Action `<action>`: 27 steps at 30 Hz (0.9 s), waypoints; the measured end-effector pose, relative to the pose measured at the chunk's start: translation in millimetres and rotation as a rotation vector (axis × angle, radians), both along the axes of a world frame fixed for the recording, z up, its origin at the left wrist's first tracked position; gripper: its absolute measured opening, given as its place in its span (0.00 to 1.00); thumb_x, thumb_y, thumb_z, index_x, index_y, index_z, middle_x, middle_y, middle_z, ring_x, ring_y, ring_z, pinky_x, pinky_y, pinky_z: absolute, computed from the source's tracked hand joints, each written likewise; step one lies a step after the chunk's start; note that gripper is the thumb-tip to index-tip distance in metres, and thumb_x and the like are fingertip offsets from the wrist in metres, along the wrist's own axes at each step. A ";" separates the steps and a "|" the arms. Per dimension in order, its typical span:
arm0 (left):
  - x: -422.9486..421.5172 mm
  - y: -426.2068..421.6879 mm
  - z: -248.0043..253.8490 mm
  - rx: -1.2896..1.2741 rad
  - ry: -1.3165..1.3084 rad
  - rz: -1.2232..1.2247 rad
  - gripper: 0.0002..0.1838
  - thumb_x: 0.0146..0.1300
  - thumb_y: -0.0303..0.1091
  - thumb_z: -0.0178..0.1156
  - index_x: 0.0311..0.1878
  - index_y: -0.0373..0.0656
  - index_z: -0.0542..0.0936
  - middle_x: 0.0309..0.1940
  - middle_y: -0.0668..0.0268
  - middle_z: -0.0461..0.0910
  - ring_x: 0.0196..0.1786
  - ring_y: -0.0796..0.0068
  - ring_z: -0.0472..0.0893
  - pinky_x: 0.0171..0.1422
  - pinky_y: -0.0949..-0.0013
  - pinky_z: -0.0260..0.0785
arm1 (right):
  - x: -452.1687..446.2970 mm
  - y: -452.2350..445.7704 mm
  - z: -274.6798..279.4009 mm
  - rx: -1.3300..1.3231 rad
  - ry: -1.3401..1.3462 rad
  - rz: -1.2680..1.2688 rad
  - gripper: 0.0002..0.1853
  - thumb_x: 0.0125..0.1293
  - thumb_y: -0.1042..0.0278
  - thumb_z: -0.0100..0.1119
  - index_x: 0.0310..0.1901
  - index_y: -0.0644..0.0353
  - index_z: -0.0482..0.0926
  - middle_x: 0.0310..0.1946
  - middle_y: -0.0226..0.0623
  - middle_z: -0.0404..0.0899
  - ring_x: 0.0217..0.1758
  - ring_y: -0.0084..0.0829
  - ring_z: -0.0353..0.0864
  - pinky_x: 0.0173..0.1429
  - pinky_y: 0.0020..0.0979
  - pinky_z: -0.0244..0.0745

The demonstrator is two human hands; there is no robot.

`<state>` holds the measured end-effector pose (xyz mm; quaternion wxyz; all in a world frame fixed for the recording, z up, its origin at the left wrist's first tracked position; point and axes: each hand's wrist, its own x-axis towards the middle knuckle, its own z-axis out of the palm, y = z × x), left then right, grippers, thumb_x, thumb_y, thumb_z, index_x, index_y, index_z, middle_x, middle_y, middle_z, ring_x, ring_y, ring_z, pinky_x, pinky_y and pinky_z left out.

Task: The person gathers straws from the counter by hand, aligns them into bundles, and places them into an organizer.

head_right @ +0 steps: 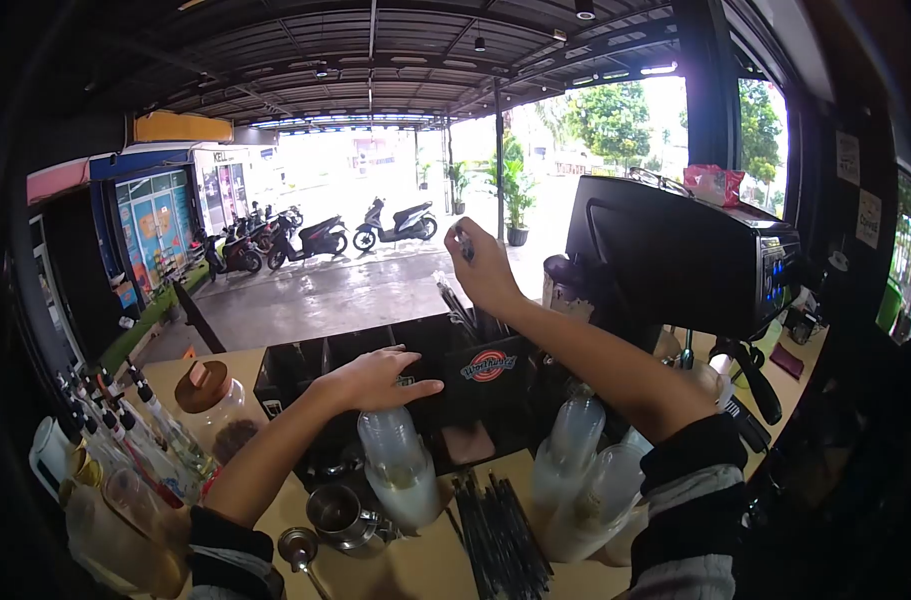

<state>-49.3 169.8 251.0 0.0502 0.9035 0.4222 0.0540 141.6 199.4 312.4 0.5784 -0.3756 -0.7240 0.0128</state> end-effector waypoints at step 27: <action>3.2 5.9 10.8 -0.092 -0.017 -0.017 0.42 0.59 0.65 0.36 0.54 0.27 0.66 0.53 0.45 0.67 0.59 0.54 0.65 0.65 0.63 0.54 | 13.8 77.2 -49.2 -0.507 -0.351 0.028 0.68 0.30 0.43 0.74 0.64 0.64 0.35 0.61 0.62 0.48 0.66 0.49 0.50 0.67 0.39 0.49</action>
